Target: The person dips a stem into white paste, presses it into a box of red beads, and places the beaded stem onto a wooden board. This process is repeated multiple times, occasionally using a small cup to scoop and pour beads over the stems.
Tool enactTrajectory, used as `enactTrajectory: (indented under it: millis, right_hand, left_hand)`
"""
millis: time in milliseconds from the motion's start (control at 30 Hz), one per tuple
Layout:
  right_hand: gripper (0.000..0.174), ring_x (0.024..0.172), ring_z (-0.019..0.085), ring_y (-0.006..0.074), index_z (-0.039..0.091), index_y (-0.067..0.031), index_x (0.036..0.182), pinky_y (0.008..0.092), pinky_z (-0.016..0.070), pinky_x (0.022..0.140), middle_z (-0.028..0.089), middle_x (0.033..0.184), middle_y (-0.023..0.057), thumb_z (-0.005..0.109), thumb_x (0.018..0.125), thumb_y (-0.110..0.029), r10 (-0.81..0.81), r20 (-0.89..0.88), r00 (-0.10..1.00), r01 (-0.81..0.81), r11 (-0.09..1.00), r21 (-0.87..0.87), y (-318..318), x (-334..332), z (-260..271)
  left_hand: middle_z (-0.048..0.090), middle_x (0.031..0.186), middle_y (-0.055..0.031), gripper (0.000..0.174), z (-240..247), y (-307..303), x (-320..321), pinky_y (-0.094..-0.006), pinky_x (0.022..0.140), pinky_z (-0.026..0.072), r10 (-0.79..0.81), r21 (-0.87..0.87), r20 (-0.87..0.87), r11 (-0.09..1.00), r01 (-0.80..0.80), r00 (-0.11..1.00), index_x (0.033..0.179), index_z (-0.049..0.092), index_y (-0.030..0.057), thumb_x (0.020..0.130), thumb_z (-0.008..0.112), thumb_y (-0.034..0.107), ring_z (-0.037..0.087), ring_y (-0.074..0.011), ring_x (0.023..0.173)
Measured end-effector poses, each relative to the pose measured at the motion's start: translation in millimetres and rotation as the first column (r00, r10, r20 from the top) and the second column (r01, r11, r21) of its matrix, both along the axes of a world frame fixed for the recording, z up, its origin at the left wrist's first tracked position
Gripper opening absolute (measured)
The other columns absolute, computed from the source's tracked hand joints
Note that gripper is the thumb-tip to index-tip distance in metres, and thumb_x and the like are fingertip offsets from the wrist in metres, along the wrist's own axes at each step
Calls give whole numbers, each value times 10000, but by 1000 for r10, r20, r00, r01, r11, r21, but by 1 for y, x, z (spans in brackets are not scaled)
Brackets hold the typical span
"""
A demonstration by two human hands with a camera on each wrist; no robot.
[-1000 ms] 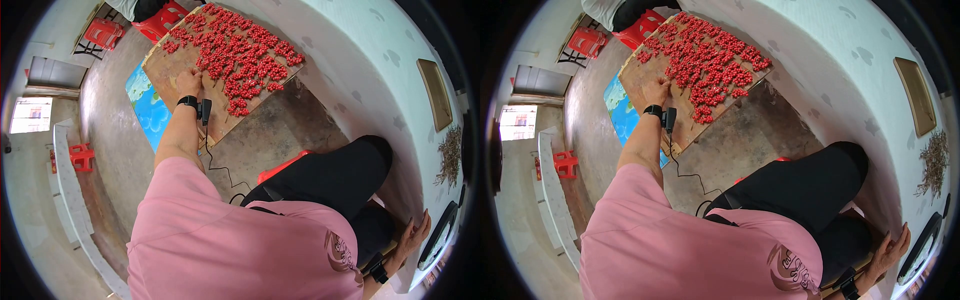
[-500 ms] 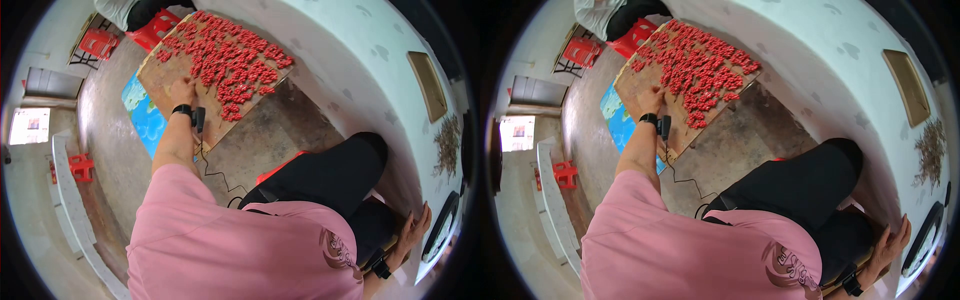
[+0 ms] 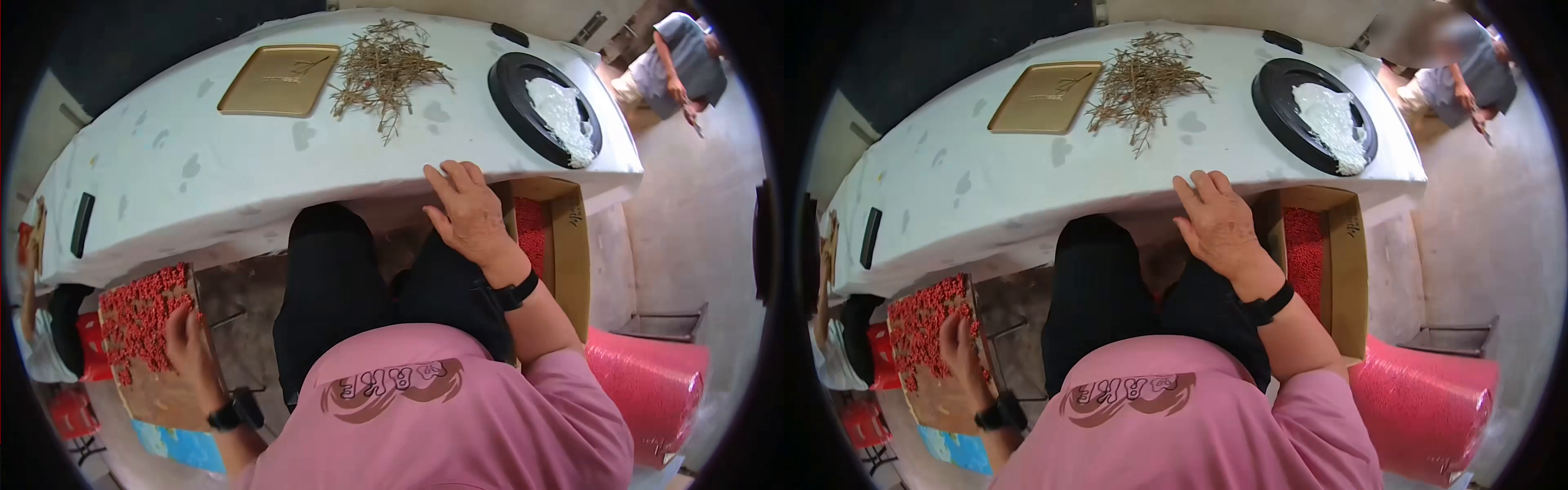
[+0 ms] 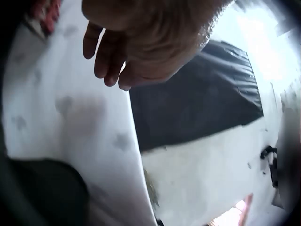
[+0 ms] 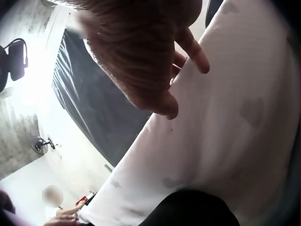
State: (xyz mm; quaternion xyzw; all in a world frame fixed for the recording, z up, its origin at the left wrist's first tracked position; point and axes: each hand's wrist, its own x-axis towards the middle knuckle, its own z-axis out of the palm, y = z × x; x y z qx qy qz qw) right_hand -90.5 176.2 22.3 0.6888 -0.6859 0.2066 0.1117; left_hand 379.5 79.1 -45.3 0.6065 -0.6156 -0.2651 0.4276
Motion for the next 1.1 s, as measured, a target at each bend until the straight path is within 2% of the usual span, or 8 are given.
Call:
enactTrajectory:
  millis: [100, 167, 367, 633, 733, 833, 1033, 1100]
  right_hand:
    - [583, 1037, 532, 314, 582, -13, 1231, 384, 493, 863, 538, 1148, 132, 762, 680, -81, 20, 39, 999, -20, 1000, -2, 2, -4, 3]
    - [580, 1033, 531, 312, 587, -13, 1229, 383, 493, 862, 536, 1149, 128, 762, 681, -82, 39, 53, 998, -38, 999, -8, 1, -10, 1]
    - [553, 1033, 528, 304, 599, -12, 1224, 375, 495, 858, 535, 1148, 124, 755, 700, -101, 44, 56, 997, -44, 999, 11, 0, -14, 2]
    - [496, 880, 617, 294, 610, -98, 1254, 376, 524, 728, 572, 1103, 114, 724, 772, -71, 24, 351, 936, -36, 999, 26, -8, -33, 6]
    - [405, 804, 631, 296, 637, -131, 1206, 378, 527, 680, 589, 1043, 112, 690, 814, -45, -78, 363, 928, 139, 980, -145, -27, -24, 17]
    - [292, 766, 630, 282, 660, -113, 1111, 376, 520, 643, 591, 891, 79, 673, 828, -42, 26, 272, 962, 22, 985, -172, -40, -19, 15]
    - [137, 725, 622, 287, 687, -100, 969, 371, 508, 620, 594, 828, 74, 659, 842, -57, 70, 357, 932, 3, 980, -199, -30, -14, 3]
    - [107, 747, 624, 293, 686, -100, 947, 375, 509, 631, 597, 840, 89, 656, 848, -73, 33, 538, 842, 79, 980, -183, -23, -13, 3]
  left_hand:
    - [690, 973, -87, 139, 43, -21, -125, -282, 812, 514, -362, 47, -36, 930, 363, 932, 1015, 684, -12, 895, 669, 56, 646, -157, 885]
    - [689, 841, -122, 102, 77, -28, -200, -302, 690, 523, -504, -114, 204, 839, 532, 839, 940, 698, 13, 869, 700, 87, 673, -207, 747]
    - [627, 748, -93, 161, 68, -68, -348, -407, 594, 495, -450, -320, 446, 727, 608, 774, 801, 623, 73, 794, 739, 183, 646, -294, 716]
    - [647, 815, -96, 127, 43, -75, -350, -393, 613, 489, -540, -363, 244, 719, 592, 805, 855, 642, 63, 804, 732, 136, 632, -294, 705]
    - [649, 830, -109, 96, 57, -68, -329, -376, 630, 493, -604, -288, 321, 671, 683, 729, 867, 643, 48, 815, 714, 86, 637, -296, 726]
    - [643, 822, -113, 89, 66, -63, -323, -357, 627, 491, -683, -393, 323, 533, 749, 655, 870, 643, 46, 811, 709, 37, 630, -306, 730]
    - [635, 841, -45, 95, 79, -48, -318, -278, 681, 489, -766, -398, -58, 606, 689, 640, 954, 652, 23, 868, 687, 1, 621, -148, 763]
    - [630, 897, -18, 165, 70, -33, -327, -246, 735, 482, -670, -231, -567, 688, 688, 480, 1055, 642, 20, 894, 677, 12, 599, -104, 818]
